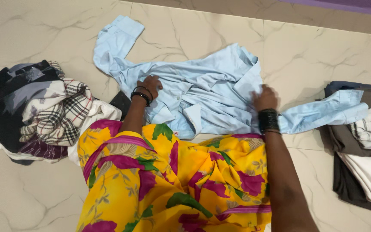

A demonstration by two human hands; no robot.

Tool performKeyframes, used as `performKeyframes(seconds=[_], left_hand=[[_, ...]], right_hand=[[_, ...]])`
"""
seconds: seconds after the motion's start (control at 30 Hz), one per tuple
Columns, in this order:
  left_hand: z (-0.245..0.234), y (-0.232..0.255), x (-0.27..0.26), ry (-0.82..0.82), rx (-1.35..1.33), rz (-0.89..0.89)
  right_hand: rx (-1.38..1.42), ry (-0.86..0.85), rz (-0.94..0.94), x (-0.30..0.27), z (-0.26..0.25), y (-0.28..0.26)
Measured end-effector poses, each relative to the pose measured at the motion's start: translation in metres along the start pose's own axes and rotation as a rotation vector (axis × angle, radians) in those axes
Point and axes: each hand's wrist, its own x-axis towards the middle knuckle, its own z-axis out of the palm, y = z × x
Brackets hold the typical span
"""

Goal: The person folds several items of clothing on the floor, including dark blue shorts, gray trousers, white shorts, and a light blue shirt. Each item is smoothed, folded into a compact rectangle, and placed into a growing stack on the right.

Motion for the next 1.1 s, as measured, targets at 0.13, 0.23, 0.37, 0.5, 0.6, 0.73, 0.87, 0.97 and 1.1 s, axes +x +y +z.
performKeyframes(seconds=[0.13,0.23,0.37,0.5,0.6,0.73,0.87,0.97,1.1], left_hand=[[0.010,0.000,-0.003,-0.044,-0.082,-0.013],[0.006,0.000,0.003,-0.094,-0.074,-0.055],[0.007,0.013,0.006,-0.071,-0.046,0.049],[0.005,0.019,0.007,-0.082,0.005,0.028],[0.003,0.005,0.005,-0.038,-0.042,-0.004],[-0.014,-0.033,0.007,-0.068,-0.069,-0.065],[-0.027,-0.069,-0.004,-0.033,-0.098,-0.271],[-0.035,-0.062,-0.006,0.113,-0.088,-0.207],[-0.030,0.000,-0.002,0.145,-0.075,0.036]], right_hand=[[0.412,-0.094,-0.124,0.017,0.046,-0.027],[1.238,0.069,0.151,0.046,0.020,0.022],[1.601,0.589,0.416,0.035,-0.019,0.099],[0.446,0.837,0.409,0.001,-0.020,0.119],[0.262,0.670,0.090,0.001,-0.009,0.105],[0.005,-0.141,-0.095,0.010,0.013,0.051],[-0.187,-0.406,-0.077,-0.010,0.005,-0.005],[0.066,-0.633,0.047,-0.020,-0.032,-0.023],[0.158,-0.124,0.107,-0.017,-0.060,-0.025]])
